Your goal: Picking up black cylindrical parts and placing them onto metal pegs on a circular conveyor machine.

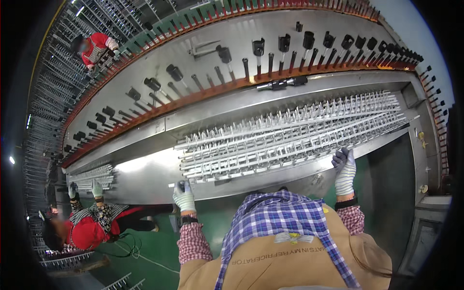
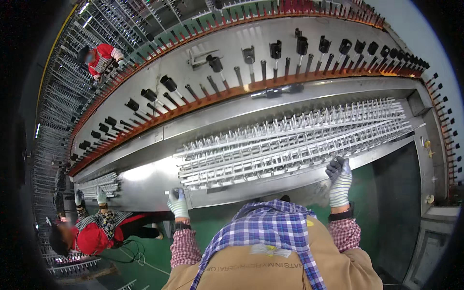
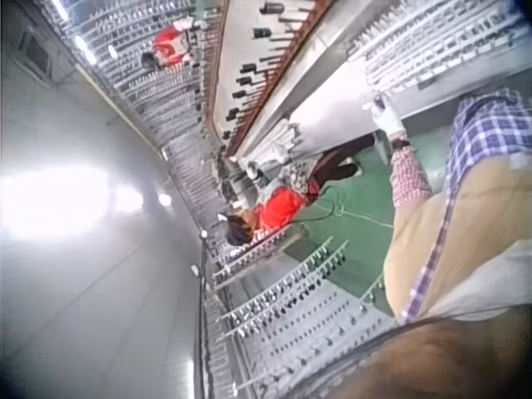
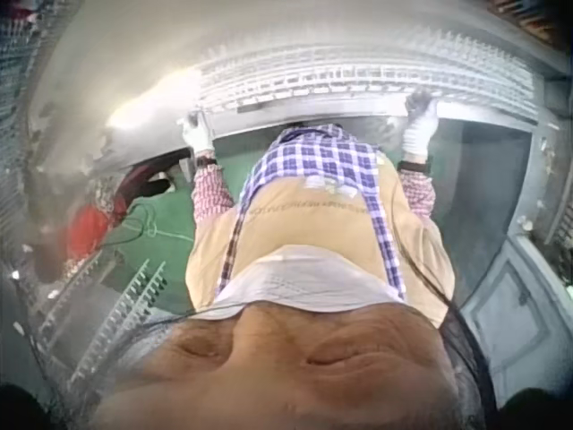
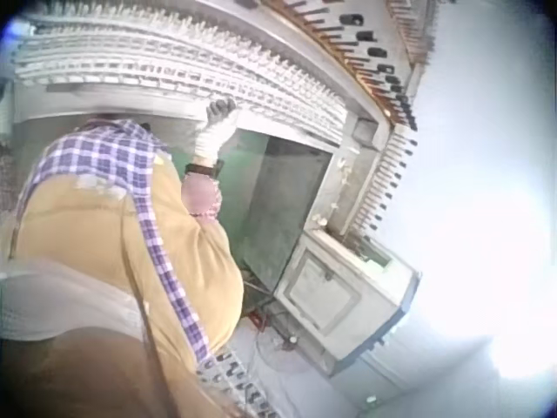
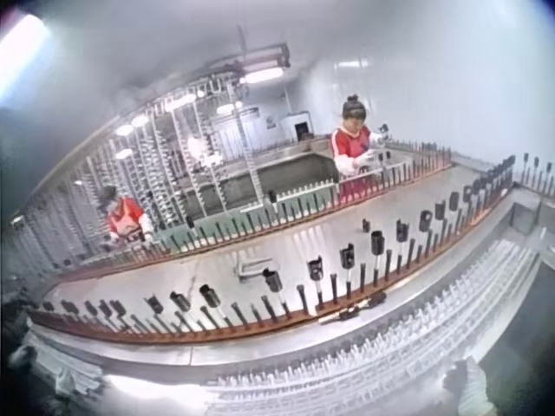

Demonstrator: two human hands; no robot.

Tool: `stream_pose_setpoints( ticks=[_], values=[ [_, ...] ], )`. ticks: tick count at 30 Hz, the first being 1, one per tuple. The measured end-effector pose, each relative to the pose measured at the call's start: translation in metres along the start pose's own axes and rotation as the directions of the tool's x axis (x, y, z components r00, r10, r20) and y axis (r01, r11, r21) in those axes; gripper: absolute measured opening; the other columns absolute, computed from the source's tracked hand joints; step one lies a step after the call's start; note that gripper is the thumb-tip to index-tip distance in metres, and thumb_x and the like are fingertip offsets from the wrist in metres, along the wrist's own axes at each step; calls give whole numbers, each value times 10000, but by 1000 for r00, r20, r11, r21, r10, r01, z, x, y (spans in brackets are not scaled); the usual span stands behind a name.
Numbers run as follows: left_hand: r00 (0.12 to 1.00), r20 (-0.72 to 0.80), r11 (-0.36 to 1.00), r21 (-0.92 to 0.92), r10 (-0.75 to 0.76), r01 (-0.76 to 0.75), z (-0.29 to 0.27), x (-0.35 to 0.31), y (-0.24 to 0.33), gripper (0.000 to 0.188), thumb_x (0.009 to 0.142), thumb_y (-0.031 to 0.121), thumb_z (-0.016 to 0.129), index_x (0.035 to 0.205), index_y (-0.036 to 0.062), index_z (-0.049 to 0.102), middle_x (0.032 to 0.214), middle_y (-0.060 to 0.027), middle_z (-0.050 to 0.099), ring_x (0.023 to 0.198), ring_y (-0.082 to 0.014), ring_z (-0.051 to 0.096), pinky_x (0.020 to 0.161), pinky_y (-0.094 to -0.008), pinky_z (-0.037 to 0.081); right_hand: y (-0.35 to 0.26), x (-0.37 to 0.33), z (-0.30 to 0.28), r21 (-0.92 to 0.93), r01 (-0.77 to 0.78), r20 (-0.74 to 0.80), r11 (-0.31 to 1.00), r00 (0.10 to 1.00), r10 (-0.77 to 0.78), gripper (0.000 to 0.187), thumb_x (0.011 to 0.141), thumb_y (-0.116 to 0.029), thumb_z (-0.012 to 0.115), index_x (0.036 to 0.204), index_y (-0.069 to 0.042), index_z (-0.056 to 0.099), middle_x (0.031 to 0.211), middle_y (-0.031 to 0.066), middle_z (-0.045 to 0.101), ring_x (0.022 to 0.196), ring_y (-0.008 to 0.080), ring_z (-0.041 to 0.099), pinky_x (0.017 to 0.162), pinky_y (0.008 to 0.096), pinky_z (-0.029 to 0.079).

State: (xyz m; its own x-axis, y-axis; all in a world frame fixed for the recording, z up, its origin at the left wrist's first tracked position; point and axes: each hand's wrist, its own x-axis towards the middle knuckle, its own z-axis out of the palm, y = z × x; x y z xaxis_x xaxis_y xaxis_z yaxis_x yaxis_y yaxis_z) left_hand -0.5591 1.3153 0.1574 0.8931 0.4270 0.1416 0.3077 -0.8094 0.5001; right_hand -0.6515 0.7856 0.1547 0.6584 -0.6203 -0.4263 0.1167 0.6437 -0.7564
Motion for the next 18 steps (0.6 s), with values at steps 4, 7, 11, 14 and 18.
stream_pose_setpoints(
  ticks=[4, 7, 11, 14, 18],
  values=[
    [917, 399, 965, -232, -17, 119, -25, 4, -6, 235, 780, 267, 557, 941, 97, 566, 706, -128, 615, 616, -241, 595, 589, -353, 450, -5, -28, 59, -150, 200, 127, 968, 975, -182, 503, 836, -450, 477, 1017, 19, 471, 753, 95, 535, 666, 171, 552, 619, 290, 486],
    [686, 723, 820, 342, 82, -459, -78, 45, 34, 428, 775, 457, 479, 1044, 133, 556, 902, -155, 611, 876, -275, 583, 759, -386, 445, 6, -51, 98, -320, 255, 179, 912, 962, -206, 425, 862, -387, 467, 973, 21, 502, 727, 86, 562, 611, 140, 571, 545, 228, 489],
    [649, 663, 661, 302, 373, -688, -62, 107, 100, 353, 773, 378, 525, 994, 108, 571, 867, -155, 611, 786, -300, 595, 704, -408, 452, 30, -72, 118, -416, 248, 271, 875, 952, -141, 373, 874, -353, 462, 947, 9, 519, 708, 58, 566, 604, 123, 566, 568, 228, 472],
    [618, 273, 554, -768, 737, -321, -3, 120, 190, 285, 812, 237, 543, 1029, 51, 534, 831, -89, 612, 681, -162, 583, 592, -276, 455, 32, -88, 118, -482, 328, 335, 812, 926, -175, 373, 877, -347, 459, 958, 11, 521, 725, 58, 571, 629, 114, 561, 596, 231, 468],
    [437, 283, 399, -895, 853, -199, 94, 94, 285, 422, 817, 269, 547, 1156, 40, 440, 1030, -132, 544, 829, -207, 558, 730, -304, 448, 34, -98, 111, -456, 352, 326, 817, 921, -215, 373, 878, -322, 472, 979, 33, 528, 743, 40, 556, 640, 87, 516, 619, 224, 444]
  ],
)
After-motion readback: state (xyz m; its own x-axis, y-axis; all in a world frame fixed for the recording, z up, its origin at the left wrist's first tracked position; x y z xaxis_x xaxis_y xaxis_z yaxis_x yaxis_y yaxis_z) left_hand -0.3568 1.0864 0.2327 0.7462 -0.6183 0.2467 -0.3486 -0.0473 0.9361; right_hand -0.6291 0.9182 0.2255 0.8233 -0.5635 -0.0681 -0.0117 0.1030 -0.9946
